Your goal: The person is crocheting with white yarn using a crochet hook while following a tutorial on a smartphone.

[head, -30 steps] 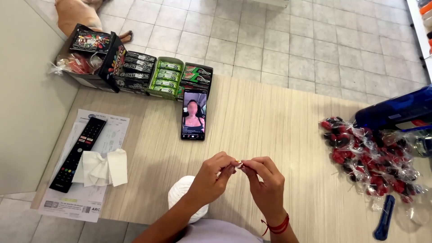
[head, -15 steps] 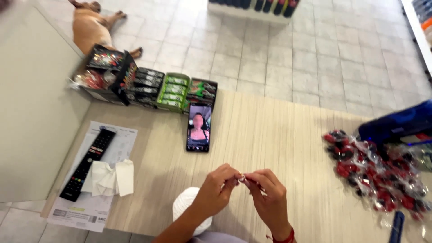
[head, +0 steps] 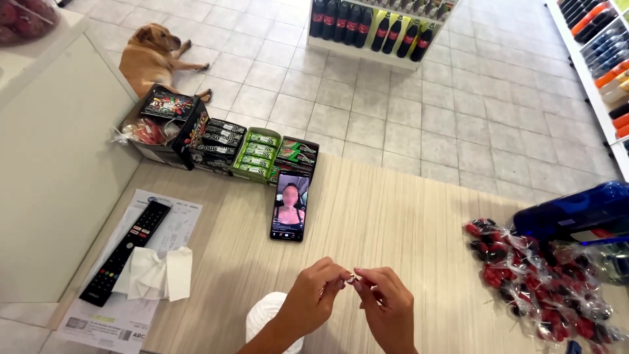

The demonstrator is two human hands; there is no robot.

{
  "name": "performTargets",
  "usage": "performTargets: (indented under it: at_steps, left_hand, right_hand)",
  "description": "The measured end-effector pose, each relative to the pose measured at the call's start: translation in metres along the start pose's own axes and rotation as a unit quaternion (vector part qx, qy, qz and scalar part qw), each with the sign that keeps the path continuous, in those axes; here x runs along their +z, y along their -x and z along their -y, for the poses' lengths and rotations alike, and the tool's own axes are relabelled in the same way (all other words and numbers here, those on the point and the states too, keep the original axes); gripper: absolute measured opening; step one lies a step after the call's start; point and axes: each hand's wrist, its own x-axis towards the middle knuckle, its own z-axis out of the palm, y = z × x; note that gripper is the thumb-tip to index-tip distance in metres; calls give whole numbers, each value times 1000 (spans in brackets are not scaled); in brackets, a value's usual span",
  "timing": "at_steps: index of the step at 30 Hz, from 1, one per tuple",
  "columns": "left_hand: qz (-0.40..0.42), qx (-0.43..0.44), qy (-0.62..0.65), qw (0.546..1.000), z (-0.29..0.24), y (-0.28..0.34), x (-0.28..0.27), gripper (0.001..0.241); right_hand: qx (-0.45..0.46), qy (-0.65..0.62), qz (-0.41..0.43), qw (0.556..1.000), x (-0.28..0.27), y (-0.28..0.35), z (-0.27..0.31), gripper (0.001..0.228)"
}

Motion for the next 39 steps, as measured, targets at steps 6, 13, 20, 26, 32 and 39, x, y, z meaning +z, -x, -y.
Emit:
performTargets:
  at_steps: [6, 13, 20, 26, 32, 39]
  left_hand:
    - [-6, 60, -59, 996, -8, 2, -5, 20]
    - [25, 0, -17, 1000, -16, 6, -11, 18]
    - [66, -64, 84, 992, -16, 6, -13, 18]
    - [108, -152, 186, 965, 2, 9, -12, 15]
    - [127, -157, 224, 953, 8, 11, -11, 15]
    - [62, -95, 94, 989, -29, 10, -15, 21]
  right_hand:
    - [-52, 28, -22, 998, -1, -5, 19, 10]
    - [-111, 62, -52, 990, 5, 5, 17, 9]
    - [-148, 118, -78, 979, 8, 11, 10, 9]
    - [-156, 146, -90, 973, 5, 9, 6, 11]
    - [-199, 190, -115, 954, 1, 8, 10, 21]
    - [-245, 248, -146, 926, 0, 9, 9, 23]
